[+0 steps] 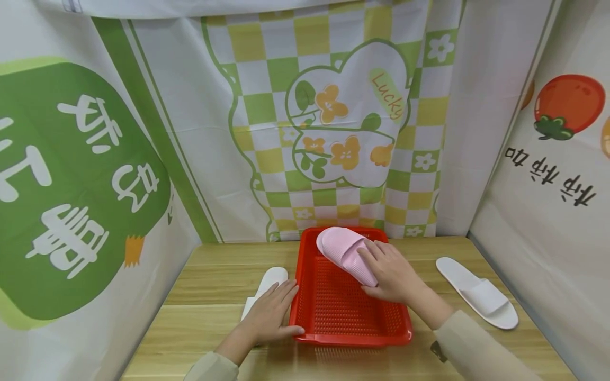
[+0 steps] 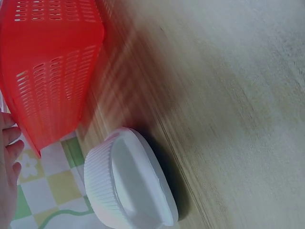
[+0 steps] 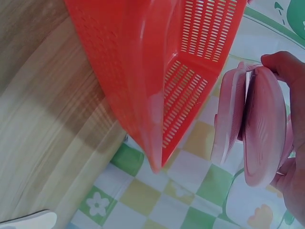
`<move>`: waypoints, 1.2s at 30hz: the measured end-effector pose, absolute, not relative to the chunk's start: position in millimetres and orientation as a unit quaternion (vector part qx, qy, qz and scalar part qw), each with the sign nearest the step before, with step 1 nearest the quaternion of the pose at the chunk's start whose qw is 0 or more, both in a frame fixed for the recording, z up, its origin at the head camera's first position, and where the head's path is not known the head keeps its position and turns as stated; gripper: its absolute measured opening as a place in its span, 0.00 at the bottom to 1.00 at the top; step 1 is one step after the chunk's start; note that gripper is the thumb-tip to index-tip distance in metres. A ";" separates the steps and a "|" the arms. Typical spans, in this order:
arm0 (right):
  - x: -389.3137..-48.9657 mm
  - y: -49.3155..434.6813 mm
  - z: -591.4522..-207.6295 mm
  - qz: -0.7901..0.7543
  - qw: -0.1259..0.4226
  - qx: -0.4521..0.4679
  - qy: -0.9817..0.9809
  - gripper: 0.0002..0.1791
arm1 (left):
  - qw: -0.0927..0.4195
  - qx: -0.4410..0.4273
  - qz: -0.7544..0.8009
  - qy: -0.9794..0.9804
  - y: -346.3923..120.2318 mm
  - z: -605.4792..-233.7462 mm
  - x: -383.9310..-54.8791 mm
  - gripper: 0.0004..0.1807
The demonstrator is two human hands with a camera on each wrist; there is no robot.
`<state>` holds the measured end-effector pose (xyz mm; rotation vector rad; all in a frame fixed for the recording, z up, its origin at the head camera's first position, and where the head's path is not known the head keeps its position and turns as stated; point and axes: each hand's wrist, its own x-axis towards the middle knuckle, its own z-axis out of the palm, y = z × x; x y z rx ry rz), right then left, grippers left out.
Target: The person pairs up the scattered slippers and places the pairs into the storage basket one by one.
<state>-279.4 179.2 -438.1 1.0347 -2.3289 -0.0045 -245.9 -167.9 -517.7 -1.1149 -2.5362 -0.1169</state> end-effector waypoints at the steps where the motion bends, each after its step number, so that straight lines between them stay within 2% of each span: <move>1: -279.9 178.4 -438.6 -0.002 0.293 0.388 -0.874 0.46 | 0.183 -0.396 -0.040 -0.899 -168.2 -517.6 -245.6 0.51; 19: -286.2 161.7 -456.1 -0.011 0.321 0.332 -0.887 0.48 | 0.179 -0.401 -0.008 -0.898 -169.6 -518.2 -245.1 0.53; 36: -281.3 146.6 -465.5 -0.037 0.263 0.236 -0.935 0.44 | 0.176 -0.402 -0.003 -0.899 -170.0 -519.4 -244.5 0.52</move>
